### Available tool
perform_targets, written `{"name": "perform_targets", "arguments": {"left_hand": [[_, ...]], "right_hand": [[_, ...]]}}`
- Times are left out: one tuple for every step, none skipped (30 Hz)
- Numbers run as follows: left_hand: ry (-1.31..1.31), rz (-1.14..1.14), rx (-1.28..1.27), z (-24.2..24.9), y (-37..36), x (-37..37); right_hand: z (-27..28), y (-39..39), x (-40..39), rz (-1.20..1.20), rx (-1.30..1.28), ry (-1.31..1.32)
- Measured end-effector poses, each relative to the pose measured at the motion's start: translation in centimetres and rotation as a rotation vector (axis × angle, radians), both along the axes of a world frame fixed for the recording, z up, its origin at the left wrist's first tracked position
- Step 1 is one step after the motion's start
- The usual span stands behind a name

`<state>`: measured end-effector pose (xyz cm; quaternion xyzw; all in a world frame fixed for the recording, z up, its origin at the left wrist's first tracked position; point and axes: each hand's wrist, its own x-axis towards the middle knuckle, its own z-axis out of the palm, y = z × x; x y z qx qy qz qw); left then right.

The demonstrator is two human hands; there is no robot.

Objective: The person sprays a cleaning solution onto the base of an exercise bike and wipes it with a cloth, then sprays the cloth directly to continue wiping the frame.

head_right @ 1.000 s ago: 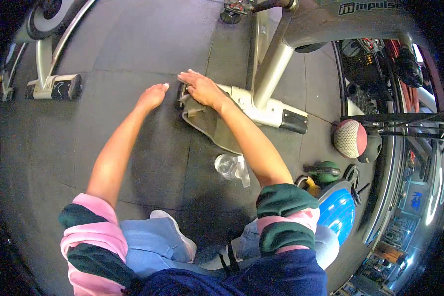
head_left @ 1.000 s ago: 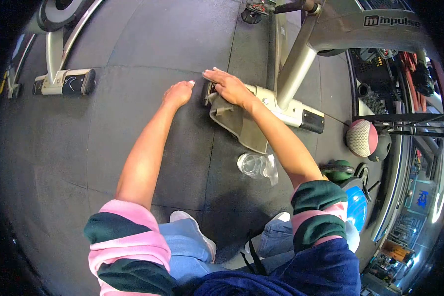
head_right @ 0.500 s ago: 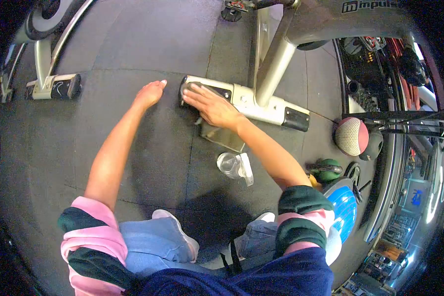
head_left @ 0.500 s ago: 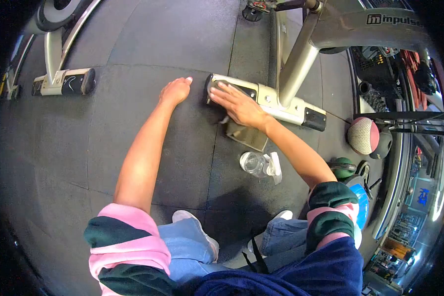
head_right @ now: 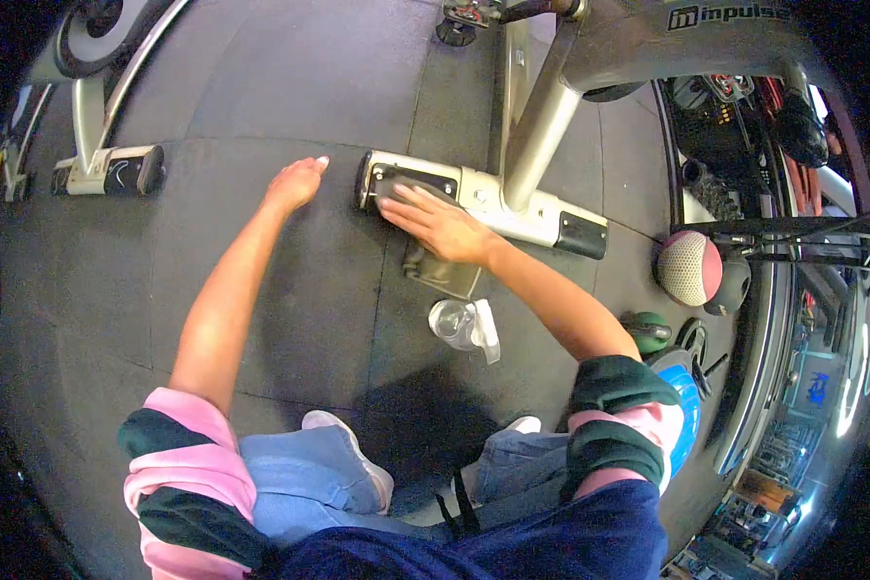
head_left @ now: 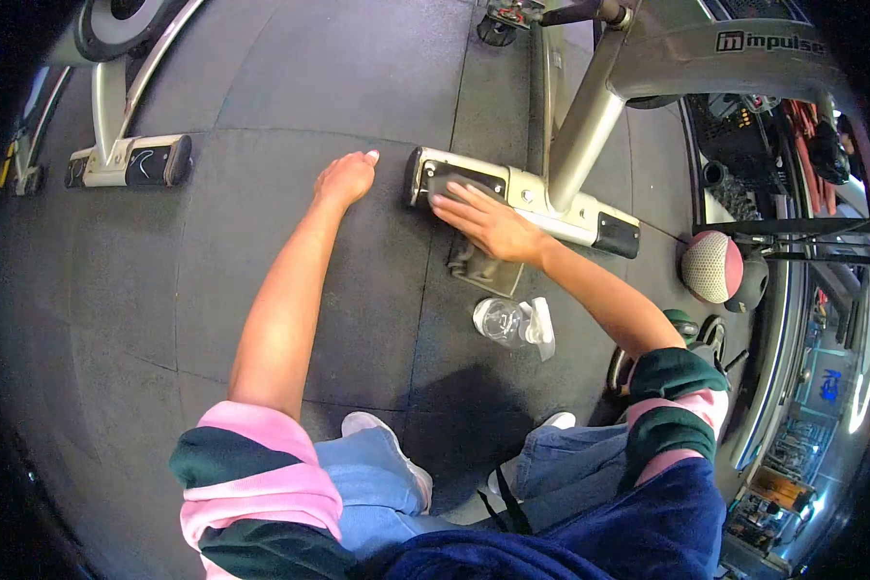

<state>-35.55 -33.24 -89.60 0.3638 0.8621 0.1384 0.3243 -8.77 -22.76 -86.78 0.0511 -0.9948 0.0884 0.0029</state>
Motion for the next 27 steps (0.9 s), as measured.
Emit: {"name": "perform_targets", "arguments": {"left_hand": [[-0.002,0.000,0.000,0.2,-0.2,-0.1],[-0.008,-0.001,-0.020,0.5,-0.3,-0.3],[-0.017,-0.001,-0.040,0.5,-0.3,-0.5],[-0.021,0.000,-0.038,0.6,-0.4,-0.6],[-0.015,0.008,-0.042,0.6,-0.5,-0.8],[-0.006,0.013,-0.048,0.5,-0.5,-1.0],[-0.004,0.007,-0.050,0.3,-0.5,-1.2],[0.024,0.002,-0.045,0.2,-0.5,-1.3],[0.050,-0.004,-0.041,0.0,-0.6,-1.3],[0.048,-0.008,-0.045,-0.1,-0.6,-1.2],[0.048,-0.006,-0.041,-0.2,-0.6,-1.1],[0.050,-0.003,-0.036,-0.1,-0.6,-1.1],[0.050,-0.003,-0.035,-0.1,-0.4,-0.9],[0.045,-0.002,-0.034,0.0,-0.2,-0.8],[0.041,-0.003,-0.035,0.0,-0.1,-0.7],[0.044,-0.004,-0.037,0.0,0.1,-0.7],[0.032,-0.023,-0.043,-0.1,0.3,-0.6],[0.018,-0.039,-0.047,-0.1,0.5,-0.4],[0.017,-0.035,-0.044,0.2,0.7,-0.3],[0.020,-0.037,-0.051,0.4,0.8,-0.1],[0.021,-0.041,-0.059,0.5,0.7,0.0],[0.019,-0.037,-0.059,0.7,0.6,-0.1],[0.018,-0.033,-0.062,0.8,0.6,-0.2],[0.015,-0.029,-0.065,0.5,0.5,-0.3],[0.009,-0.024,-0.062,0.2,0.4,-0.6],[0.027,-0.023,-0.054,0.0,0.3,-0.9],[0.047,-0.022,-0.044,-0.3,0.4,-1.1]], "right_hand": [[-0.3,0.3,1.5,0.040,0.094,-0.117],[-0.9,0.6,2.5,0.040,0.095,-0.120],[-1.0,0.6,3.0,0.044,0.110,-0.135],[-1.1,0.8,3.4,0.048,0.125,-0.151],[-1.7,0.9,3.2,0.047,0.134,-0.112],[-1.5,0.6,2.3,0.041,0.133,-0.111],[-1.4,0.4,1.1,0.041,0.101,-0.071],[-1.2,0.1,-0.3,0.042,0.069,-0.031],[-0.8,-0.2,-1.9,0.052,0.072,-0.014],[-0.9,-0.4,-3.6,0.049,0.068,-0.016],[-1.2,-0.4,-5.3,0.052,0.055,0.035],[-1.3,-0.7,-6.6,0.056,0.042,0.087],[-1.3,-1.1,-7.6,0.056,0.043,0.088],[-1.1,-1.4,-8.6,0.039,0.089,0.011],[-1.5,-1.5,-8.9,0.021,0.133,-0.065],[-1.7,-1.4,-8.6,0.019,0.132,-0.061],[-1.8,-1.3,-7.9,0.038,0.108,0.002],[-1.9,-1.0,-7.0,0.060,0.087,0.064],[-1.4,-0.7,-5.8,0.065,0.090,0.063],[-0.8,-0.3,-4.1,0.072,0.083,0.021],[-0.2,0.1,-2.5,0.079,0.074,-0.023],[-0.2,0.7,-0.9,0.083,0.075,-0.025],[-0.4,1.4,0.6,0.038,0.048,-0.045],[-0.3,1.7,1.3,-0.005,0.022,-0.066],[-0.5,1.7,1.6,-0.044,0.023,-0.030],[-1.0,1.7,1.6,-0.042,0.025,-0.037],[-1.1,1.1,0.7,-0.063,0.010,-0.001]]}}
